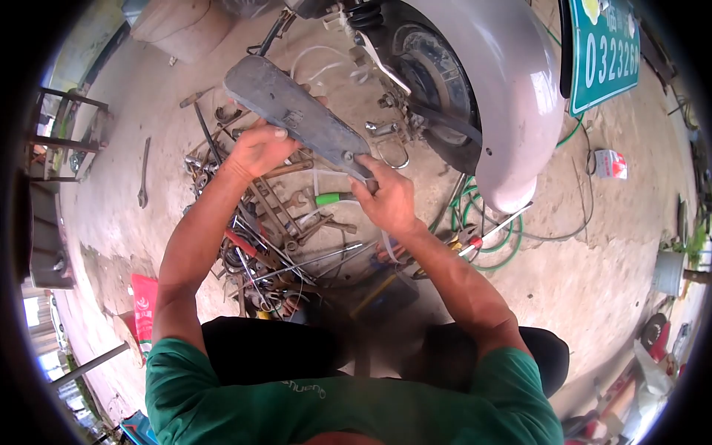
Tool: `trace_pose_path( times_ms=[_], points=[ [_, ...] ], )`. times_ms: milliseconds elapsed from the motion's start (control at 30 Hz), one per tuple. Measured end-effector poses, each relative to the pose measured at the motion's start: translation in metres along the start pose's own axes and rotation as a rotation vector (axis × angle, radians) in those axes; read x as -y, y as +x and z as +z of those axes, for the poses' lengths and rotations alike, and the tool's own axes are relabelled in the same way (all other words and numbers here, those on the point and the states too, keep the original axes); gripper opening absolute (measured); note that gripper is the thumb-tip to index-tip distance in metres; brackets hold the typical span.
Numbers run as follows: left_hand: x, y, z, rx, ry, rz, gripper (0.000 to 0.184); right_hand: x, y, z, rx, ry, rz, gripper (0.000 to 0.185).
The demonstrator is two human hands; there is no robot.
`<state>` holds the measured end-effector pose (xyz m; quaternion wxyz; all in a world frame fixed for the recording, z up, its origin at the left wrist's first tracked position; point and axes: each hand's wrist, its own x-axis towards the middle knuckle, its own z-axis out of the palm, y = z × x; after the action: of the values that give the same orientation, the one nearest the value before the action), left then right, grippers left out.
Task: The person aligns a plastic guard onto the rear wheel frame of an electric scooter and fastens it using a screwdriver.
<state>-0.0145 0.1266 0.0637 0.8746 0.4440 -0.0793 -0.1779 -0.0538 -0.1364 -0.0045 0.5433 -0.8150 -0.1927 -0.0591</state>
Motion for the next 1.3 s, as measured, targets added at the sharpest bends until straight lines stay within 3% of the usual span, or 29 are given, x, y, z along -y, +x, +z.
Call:
trace_pose_path(
  times_ms=[400,800,900,1000,1100,1233,1300],
  points=[
    [-0.006,0.006,0.01,0.017,0.035,-0.04,0.086,0.006,-0.004,-0.002,0.035,-0.054,-0.053,0.042],
    [0.003,0.036,-0.007,-0.095,-0.005,-0.079,0.052,0.014,0.007,-0.008,0.054,0.103,0.14,0.043],
    [-0.007,0.035,-0.005,-0.223,0.204,0.037,0.048,0.009,0.007,-0.008,0.007,0.166,0.146,0.045],
    [-0.028,0.03,0.011,-0.362,0.88,0.156,0.054,-0.001,0.008,-0.008,-0.007,0.308,0.169,0.041],
    [-0.027,0.028,0.023,-0.316,1.726,0.615,0.074,-0.004,0.017,-0.018,0.072,0.607,0.358,0.044],
    [-0.011,0.025,0.028,-0.196,2.043,0.77,0.078,0.003,0.029,-0.03,0.235,0.904,0.638,0.065],
    [-0.008,0.029,0.026,-0.181,2.077,0.81,0.076,0.012,0.033,-0.038,0.377,0.872,0.72,0.069]
  ],
)
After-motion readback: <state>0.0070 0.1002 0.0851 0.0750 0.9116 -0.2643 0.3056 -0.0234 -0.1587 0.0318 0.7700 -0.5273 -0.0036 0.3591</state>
